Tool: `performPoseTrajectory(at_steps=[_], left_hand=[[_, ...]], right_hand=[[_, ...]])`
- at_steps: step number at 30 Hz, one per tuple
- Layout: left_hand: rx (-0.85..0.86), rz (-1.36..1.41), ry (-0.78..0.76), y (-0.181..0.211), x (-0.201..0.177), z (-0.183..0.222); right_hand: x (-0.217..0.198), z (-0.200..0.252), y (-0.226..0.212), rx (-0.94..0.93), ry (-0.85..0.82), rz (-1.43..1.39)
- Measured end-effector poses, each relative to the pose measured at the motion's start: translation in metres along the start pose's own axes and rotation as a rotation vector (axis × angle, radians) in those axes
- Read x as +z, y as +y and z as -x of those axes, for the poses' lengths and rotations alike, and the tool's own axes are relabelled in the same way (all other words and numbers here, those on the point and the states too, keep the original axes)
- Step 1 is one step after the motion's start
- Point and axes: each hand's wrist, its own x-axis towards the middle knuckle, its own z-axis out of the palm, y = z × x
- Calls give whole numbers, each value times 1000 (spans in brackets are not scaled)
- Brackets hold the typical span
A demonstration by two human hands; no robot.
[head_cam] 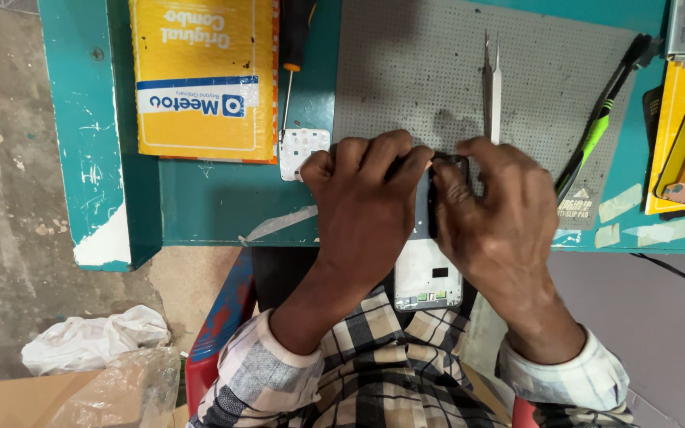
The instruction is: The person is repairing a smartphone. They use tweezers to remove small components from the phone's frame, apply a liquid from a bottle to the edges, and then use a metal tool to pry and separate the phone's casing.
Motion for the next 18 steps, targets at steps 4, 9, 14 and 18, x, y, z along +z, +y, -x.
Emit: performPoseTrajectory(at_steps=[4,9,14,18], left_hand=[[3,-40,-10,2,1,3],[17,-22,58,2,3,1],[-25,9,75,5,4,-1],[-59,4,34,7,1,-5]], right_hand=[[-6,0,-2,-35,-38,29],[-9,1,5,12,-24,-99],[-6,11,6,100,-4,-236],[-4,14,7,136,38,-311]])
